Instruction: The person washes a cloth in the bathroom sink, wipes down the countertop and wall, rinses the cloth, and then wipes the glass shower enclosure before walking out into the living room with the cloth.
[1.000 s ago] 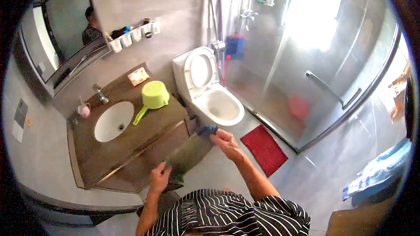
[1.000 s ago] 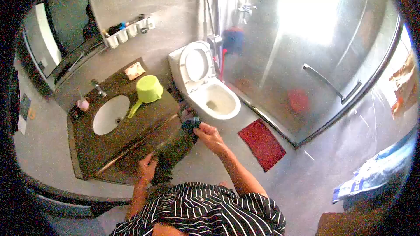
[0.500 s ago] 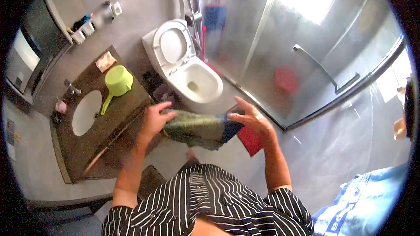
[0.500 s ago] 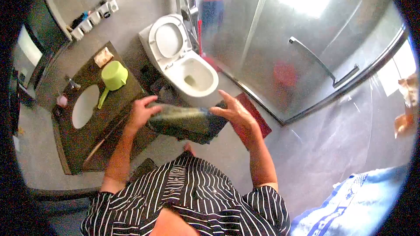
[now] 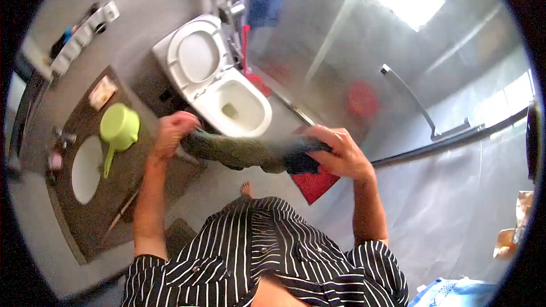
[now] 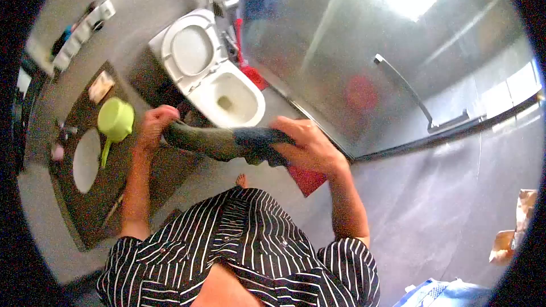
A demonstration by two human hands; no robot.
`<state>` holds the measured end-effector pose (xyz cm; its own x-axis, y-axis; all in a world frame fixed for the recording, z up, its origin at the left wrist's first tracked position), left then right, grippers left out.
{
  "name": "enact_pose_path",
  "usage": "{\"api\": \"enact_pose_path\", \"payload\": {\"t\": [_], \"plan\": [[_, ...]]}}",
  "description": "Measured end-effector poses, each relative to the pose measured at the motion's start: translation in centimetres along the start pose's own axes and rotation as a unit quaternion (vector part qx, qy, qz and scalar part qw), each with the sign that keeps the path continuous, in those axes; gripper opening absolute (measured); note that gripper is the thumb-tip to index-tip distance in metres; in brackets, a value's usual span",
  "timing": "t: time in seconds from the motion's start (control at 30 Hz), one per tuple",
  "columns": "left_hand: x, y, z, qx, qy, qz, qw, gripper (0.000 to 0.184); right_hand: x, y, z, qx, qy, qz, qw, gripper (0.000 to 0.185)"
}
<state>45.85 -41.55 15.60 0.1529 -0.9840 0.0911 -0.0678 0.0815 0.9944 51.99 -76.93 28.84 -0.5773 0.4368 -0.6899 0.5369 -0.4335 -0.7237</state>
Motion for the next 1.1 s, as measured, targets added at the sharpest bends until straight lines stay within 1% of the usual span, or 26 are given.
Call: {"api": "enact_pose_path", "payload": {"t": [0.03, 0.07, 0.13, 0.17, 0.23, 0.27, 0.3, 0.37, 0.43, 0.47, 0.5, 0.53, 0.57, 0.6, 0.63, 0.67, 0.7, 0.73, 0.77, 0.8, 0.87, 0.93, 0.97, 1.0, 1.07, 1.1], "plan": [[0.1, -0.1, -0.3, 0.092, 0.179, -0.013, 0.980, 0.018, -0.4, -0.9, -1.0, -0.013, 0.071, 0.039, 0.997, 0.027], [-0.6, -3.5, -0.3, 0.050, 0.324, 0.079, 0.941, 0.029, -0.1, -0.9, -2.2, -0.065, 0.133, 0.095, 0.984, 0.024], [4.6, -9.0, 1.9, -0.014, 0.228, 0.169, 0.959, 0.035, 3.2, 0.6, -4.6, -0.032, 0.138, 0.007, 0.990, 0.027], [7.3, -11.7, 3.1, -0.051, 0.182, 0.208, 0.960, 0.037, 4.6, 0.6, -5.5, -0.108, 0.131, 0.012, 0.985, 0.028], [11.6, -14.1, 1.8, -0.062, 0.031, 0.127, 0.989, 0.033, 11.4, 4.0, -7.2, -0.084, -0.025, 0.086, 0.992, 0.026], [13.2, -11.5, -0.1, 0.025, -0.034, -0.008, 0.999, 0.032, 11.8, 4.3, -7.2, -0.069, -0.159, 0.119, 0.978, 0.032], [14.7, -8.9, -2.3, 0.118, -0.093, -0.142, 0.978, 0.030, 11.9, 6.2, -6.7, -0.091, -0.140, 0.089, 0.982, 0.035], [18.7, -3.7, -7.0, 0.299, -0.194, -0.391, 0.848, 0.028, 8.5, 9.8, -5.3, -0.093, -0.081, 0.049, 0.991, 0.039], [22.5, -2.5, -11.0, 0.257, -0.156, -0.575, 0.761, 0.029, 2.7, 15.2, -3.4, -0.011, 0.019, 0.067, 0.998, 0.040], [23.1, -2.6, -12.2, 0.191, -0.109, -0.583, 0.782, 0.029, 0.6, 20.1, -2.3, 0.048, 0.080, 0.099, 0.991, 0.039], [23.7, -2.8, -13.4, 0.124, -0.061, -0.590, 0.796, 0.029, -3.6, 22.8, -2.0, 0.161, 0.088, 0.172, 0.968, 0.036], [23.6, -3.1, -13.8, 0.119, -0.051, -0.540, 0.831, 0.027, -8.7, 23.3, 1.0, 0.125, 0.254, 0.207, 0.936, 0.032], [23.3, -3.3, -14.3, 0.119, -0.043, -0.487, 0.864, 0.025, -11.8, 27.7, 3.7, 0.155, 0.366, 0.208, 0.894, 0.030], [23.2, -3.5, -15.1, 0.119, -0.038, -0.433, 0.893, 0.024, -15.5, 29.7, 6.1, 0.180, 0.415, 0.307, 0.837, 0.032], [23.1, -3.6, -15.5, 0.119, -0.039, -0.391, 0.912, 0.024, -19.2, 32.7, 9.0, 0.277, 0.521, 0.272, 0.760, 0.033], [23.6, -3.8, -16.1, 0.112, -0.036, -0.362, 0.925, 0.024, -22.7, 35.0, 12.4, 0.347, 0.560, 0.208, 0.723, 0.038], [23.4, -3.9, -16.3, 0.101, -0.028, -0.336, 0.936, 0.024, -25.4, 35.2, 15.2, 0.348, 0.651, 0.211, 0.640, 0.041], [23.3, -3.9, -16.4, 0.089, -0.016, -0.325, 0.942, 0.024, -28.2, 39.5, 19.9, 0.331, 0.667, 0.376, 0.551, 0.045], [23.5, -4.0, -16.6, 0.078, -0.009, -0.316, 0.946, 0.024, -30.5, 40.6, 23.3, 0.420, 0.694, 0.320, 0.490, 0.050], [23.7, -4.1, -16.7, 0.073, 0.000, -0.310, 0.948, 0.025, -32.2, 43.7, 27.1, 0.460, 0.690, 0.413, 0.376, 0.056], [23.8, -4.4, -16.3, 0.056, 0.016, -0.301, 0.952, 0.025, -34.7, 45.4, 31.5, 0.474, 0.720, 0.396, 0.316, 0.062], [22.6, -4.5, -16.9, 0.041, 0.030, -0.288, 0.956, 0.025, -36.5, 44.5, 32.8, 0.491, 0.719, 0.374, 0.321, 0.056], [22.5, -4.5, -17.2, 0.039, 0.034, -0.282, 0.958, 0.026, -36.7, 43.7, 33.3, 0.493, 0.713, 0.318, 0.384, 0.049], [22.3, -4.6, -17.4, 0.040, 0.035, -0.278, 0.959, 0.026, -36.1, 42.8, 33.0, 0.483, 0.752, 0.307, 0.328, 0.041], [22.9, -4.8, -18.1, 0.049, 0.032, -0.273, 0.960, 0.026, -35.9, 44.3, 35.7, 0.495, 0.743, 0.306, 0.331, 0.032], [23.5, -5.4, -18.4, 0.054, 0.034, -0.269, 0.961, 0.026, -35.5, 43.0, 35.4, 0.448, 0.757, 0.306, 0.363, 0.029]]}}
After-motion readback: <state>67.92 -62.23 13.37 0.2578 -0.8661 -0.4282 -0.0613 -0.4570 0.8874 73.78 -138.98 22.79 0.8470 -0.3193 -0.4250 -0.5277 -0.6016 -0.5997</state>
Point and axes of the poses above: each hand's wrist, its own z-axis away from the middle knuckle, its own x-axis out of the palm, y = z × x, the point moved 3 cm from there along -z, towards the middle knuckle, and after that the axes turned 12 degrees about z, right-handed, at the moved point
